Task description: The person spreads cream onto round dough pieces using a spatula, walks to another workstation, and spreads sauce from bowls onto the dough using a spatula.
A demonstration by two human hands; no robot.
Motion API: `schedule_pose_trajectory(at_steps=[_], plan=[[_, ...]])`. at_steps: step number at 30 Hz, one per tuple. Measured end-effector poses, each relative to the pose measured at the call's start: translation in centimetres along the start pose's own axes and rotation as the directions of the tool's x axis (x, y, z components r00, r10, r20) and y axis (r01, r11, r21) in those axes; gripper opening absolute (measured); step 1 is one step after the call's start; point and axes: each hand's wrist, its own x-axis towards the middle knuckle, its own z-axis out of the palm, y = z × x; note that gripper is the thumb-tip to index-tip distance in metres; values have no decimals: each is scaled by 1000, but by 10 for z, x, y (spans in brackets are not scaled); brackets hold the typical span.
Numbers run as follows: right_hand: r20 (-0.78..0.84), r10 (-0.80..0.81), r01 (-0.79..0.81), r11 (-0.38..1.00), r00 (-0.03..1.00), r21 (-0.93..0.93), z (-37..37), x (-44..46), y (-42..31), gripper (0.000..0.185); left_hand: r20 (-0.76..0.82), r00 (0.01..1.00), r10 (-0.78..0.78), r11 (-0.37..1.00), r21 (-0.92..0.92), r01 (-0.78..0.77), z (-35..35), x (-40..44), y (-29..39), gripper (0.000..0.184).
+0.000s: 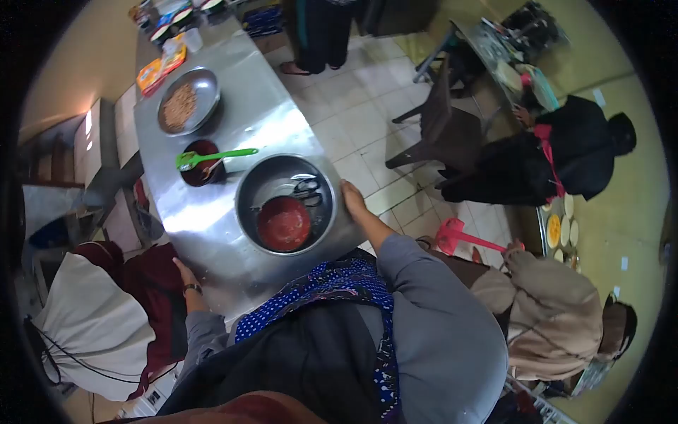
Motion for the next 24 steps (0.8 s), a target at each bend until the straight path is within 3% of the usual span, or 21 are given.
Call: schedule_pose_trajectory(at_steps=[3, 5, 6, 7, 8, 9, 10, 11, 13, 14, 15, 16, 17, 18, 19, 24], plan=[[91, 8, 4, 991, 996, -135, -6, -4, -10, 77, -13, 997, -72, 996, 47, 73, 0, 5, 6, 97], [13, 2, 0, 995, 1000, -95, -15, 4, -1, 77, -24, 1000, 17, 1000, 5, -17, 3, 16, 3, 87], [3, -8, 8, 996, 1000, -87, -26, 6, -1, 77, -54, 977, 207, 978, 42, -205, 4, 17, 4, 83], [10, 97, -96, 993, 995, -64, -37, 9, -3, 74, -78, 918, 390, 920, 80, -384, 11, 20, 7, 80], [23, 200, -199, 979, 980, -43, -49, 14, -3, 72, -215, 882, 418, 898, 243, -366, 22, -5, 22, 78], [17, 190, -189, 981, 982, -40, -67, 25, 9, 72, -343, 821, 456, 864, 394, -315, 32, -40, 42, 75], [-8, 23, -24, 968, 1000, -250, -91, 44, 31, 68, -378, 775, 506, 840, 421, -343, 39, -46, 46, 74], [6, -144, 131, 883, 990, -450, -118, 58, 45, 65, -375, 756, 537, 840, 318, -439, 46, -46, 47, 75], [133, -36, 124, 649, 991, -751, -179, 72, 51, 57, -400, 703, 588, 807, 348, -476, 68, -86, 61, 71], [241, 15, 201, 497, 971, -844, -217, 96, 85, 53, -415, 696, 586, 809, 350, -473, 77, -103, 66, 71], [340, 78, 298, 325, 937, -897, -252, 122, 113, 49, -390, 632, 670, 742, 361, -564, 88, -117, 70, 68], [322, 130, 294, 197, 938, -935, -275, 114, 107, 45, -367, 557, 745, 666, 378, -643, 96, -133, 73, 64], [443, 244, 432, 100, 862, -896, -308, 132, 135, 42, -392, 544, 741, 670, 394, -629, 105, -156, 78, 64], [329, 359, 319, 89, 873, -944, -321, 113, 104, 39, -372, 524, 766, 642, 408, -649, 119, -182, 85, 62], [277, 361, 249, 123, 890, -961, -342, 118, 114, 34, -354, 503, 788, 614, 414, -672, 133, -200, 91, 60], [533, 388, 600, -70, 752, -797, -378, 158, 125, 31, -334, 518, 788, 613, 342, -712, 170, -246, 101, 58]])
